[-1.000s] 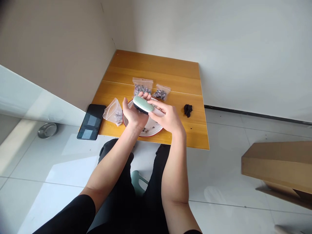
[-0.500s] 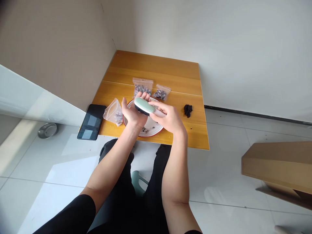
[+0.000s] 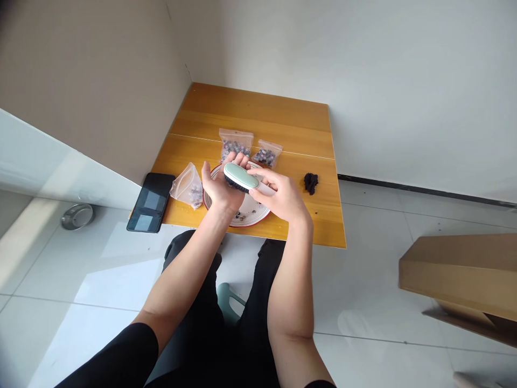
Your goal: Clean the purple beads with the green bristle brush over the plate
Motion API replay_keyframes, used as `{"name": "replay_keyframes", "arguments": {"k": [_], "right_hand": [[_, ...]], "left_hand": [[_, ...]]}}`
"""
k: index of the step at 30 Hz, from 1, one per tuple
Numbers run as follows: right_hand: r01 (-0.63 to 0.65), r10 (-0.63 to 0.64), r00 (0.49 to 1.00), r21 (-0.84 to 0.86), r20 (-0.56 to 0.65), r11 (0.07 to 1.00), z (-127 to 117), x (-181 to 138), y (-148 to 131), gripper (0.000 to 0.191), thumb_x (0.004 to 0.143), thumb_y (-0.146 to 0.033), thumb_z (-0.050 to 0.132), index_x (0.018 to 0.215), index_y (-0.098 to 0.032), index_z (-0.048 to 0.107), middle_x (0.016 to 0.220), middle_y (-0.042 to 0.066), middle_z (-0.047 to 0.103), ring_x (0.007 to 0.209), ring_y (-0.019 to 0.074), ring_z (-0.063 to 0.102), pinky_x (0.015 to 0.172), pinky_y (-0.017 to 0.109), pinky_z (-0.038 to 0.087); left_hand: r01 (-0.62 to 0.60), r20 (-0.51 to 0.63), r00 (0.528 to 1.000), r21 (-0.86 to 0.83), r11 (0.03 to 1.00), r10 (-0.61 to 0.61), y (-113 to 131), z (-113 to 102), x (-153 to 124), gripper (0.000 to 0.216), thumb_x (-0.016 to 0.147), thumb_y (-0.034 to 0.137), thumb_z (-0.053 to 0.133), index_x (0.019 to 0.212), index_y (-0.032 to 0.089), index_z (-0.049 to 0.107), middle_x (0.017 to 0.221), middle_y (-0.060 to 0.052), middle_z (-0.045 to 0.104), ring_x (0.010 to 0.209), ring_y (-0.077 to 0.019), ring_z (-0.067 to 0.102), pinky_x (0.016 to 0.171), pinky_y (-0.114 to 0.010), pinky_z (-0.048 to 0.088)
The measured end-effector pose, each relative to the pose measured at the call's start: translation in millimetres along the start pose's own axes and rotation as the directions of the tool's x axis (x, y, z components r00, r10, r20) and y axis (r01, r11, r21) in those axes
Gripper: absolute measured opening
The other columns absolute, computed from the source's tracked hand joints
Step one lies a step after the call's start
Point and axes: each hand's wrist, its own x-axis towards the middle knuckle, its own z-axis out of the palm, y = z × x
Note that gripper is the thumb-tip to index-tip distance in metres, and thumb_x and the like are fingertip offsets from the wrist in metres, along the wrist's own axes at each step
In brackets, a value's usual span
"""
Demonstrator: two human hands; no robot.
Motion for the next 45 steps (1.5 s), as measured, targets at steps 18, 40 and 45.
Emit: {"name": "replay_keyframes", "arguments": {"k": [18,40,45], "right_hand": [[0.017,-0.017,1.000,0.007,-0.006,1.000,8.7,4.3,-2.7,0.042,0.082,-0.033,0.070,0.124,-0.027,0.070,0.091,0.002,0.072,0.071,0.0162,0.060,0.069,0.033,0.053],[-0.027,0.027,0.999,0.005,0.021,1.000,2.9,2.2,-0.9,0.042,0.083,-0.032,0.070,0.125,-0.029,0.069,0.087,0.001,0.071,0.072,0.0175,0.062,0.070,0.034,0.052],[0.029,-0.029,1.000,-0.014,0.001,0.999,9.3,6.1,-1.7,0.042,0.083,-0.033,0.070,0.125,-0.029,0.070,0.095,0.002,0.071,0.072,0.0161,0.059,0.069,0.033,0.051]], "left_hand": [[0.018,-0.034,0.999,0.013,1.000,-0.017,-2.4,-0.6,0.2,0.059,0.095,0.061,0.032,0.097,0.013,0.067,0.111,-0.016,0.073,0.136,-0.0318,0.057,0.114,-0.044,0.045],[-0.007,-0.026,1.000,0.016,1.000,0.007,1.6,-0.6,0.6,0.060,0.095,0.064,0.033,0.101,0.014,0.067,0.114,-0.015,0.072,0.135,-0.0317,0.057,0.113,-0.046,0.046],[0.019,-0.022,1.000,0.002,1.000,-0.019,-5.7,-2.0,-0.5,0.058,0.095,0.061,0.032,0.093,0.014,0.067,0.109,-0.016,0.073,0.136,-0.0313,0.058,0.115,-0.043,0.044]]}}
